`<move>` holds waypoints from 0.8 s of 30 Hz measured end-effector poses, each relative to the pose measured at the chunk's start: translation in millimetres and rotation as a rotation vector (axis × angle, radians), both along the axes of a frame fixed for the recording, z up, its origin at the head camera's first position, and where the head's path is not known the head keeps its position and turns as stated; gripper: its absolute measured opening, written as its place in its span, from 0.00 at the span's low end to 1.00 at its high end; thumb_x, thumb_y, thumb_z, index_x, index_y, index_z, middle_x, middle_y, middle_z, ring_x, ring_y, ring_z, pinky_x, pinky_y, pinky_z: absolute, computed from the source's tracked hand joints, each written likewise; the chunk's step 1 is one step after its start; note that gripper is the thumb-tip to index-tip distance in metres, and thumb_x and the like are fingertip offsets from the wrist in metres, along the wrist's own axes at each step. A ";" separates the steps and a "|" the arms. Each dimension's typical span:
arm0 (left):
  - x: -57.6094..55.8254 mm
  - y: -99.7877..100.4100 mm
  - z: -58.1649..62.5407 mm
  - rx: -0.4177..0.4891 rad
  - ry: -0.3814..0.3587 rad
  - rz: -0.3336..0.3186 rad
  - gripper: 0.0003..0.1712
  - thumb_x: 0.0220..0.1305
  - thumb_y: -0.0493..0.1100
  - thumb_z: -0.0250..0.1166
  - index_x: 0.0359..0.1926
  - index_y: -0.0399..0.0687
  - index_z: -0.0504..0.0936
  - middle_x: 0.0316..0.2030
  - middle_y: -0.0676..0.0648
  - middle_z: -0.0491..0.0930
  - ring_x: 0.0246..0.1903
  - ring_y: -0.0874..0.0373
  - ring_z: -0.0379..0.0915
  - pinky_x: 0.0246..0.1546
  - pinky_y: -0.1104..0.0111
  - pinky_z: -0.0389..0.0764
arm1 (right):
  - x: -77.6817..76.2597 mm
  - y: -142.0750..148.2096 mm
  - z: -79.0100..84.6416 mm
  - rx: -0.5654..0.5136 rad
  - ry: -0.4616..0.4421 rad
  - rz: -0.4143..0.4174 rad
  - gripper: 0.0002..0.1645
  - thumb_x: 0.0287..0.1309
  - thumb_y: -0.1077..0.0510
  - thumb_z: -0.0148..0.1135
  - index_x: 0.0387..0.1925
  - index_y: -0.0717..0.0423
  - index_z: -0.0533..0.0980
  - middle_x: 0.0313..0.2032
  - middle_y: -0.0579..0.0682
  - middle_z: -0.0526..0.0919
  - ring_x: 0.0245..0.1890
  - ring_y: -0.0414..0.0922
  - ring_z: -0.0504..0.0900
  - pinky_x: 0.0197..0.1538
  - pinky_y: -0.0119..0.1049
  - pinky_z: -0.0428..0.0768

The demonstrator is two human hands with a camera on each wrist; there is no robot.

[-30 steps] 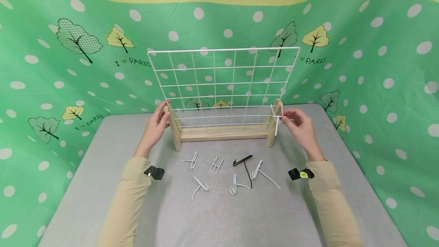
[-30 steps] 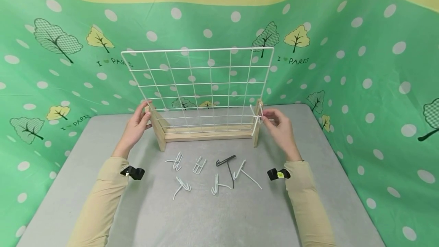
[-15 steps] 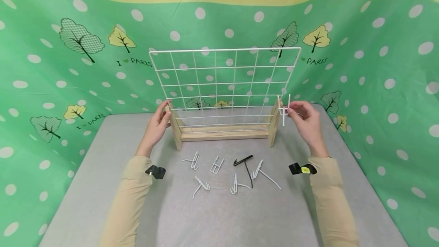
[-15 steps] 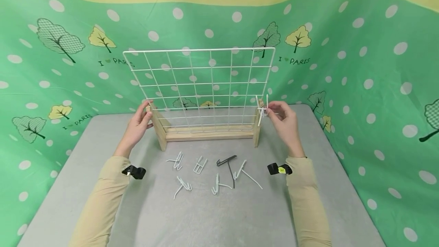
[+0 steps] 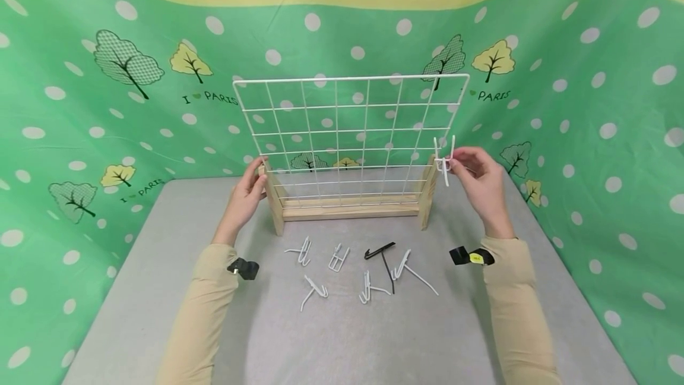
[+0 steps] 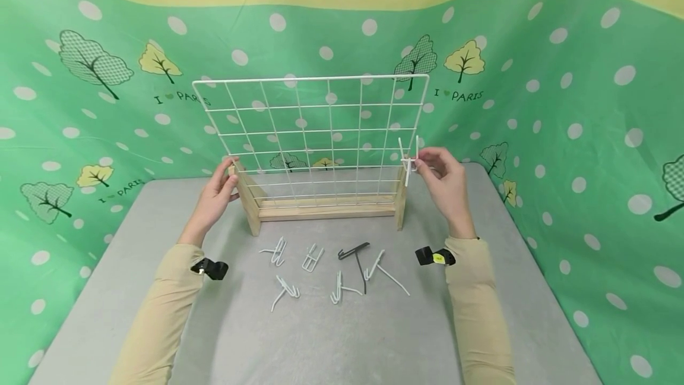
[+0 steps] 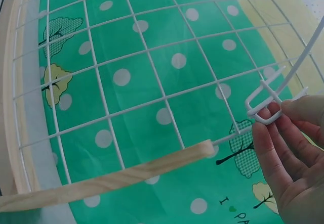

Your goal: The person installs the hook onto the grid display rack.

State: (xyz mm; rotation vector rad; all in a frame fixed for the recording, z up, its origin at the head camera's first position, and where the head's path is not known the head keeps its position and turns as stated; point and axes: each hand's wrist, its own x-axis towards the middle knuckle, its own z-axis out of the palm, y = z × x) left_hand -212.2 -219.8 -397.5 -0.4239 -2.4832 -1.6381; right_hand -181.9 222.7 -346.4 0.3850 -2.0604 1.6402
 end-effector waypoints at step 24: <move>-10.7 -6.6 -16.7 0.011 0.019 0.015 0.27 0.76 0.40 0.46 0.73 0.46 0.56 0.65 0.27 0.60 0.61 0.32 0.62 0.50 0.44 0.74 | -27.4 3.9 7.5 -0.116 0.156 0.045 0.12 0.58 0.76 0.58 0.45 0.75 0.74 0.37 0.54 0.83 0.36 0.42 0.82 0.39 0.26 0.81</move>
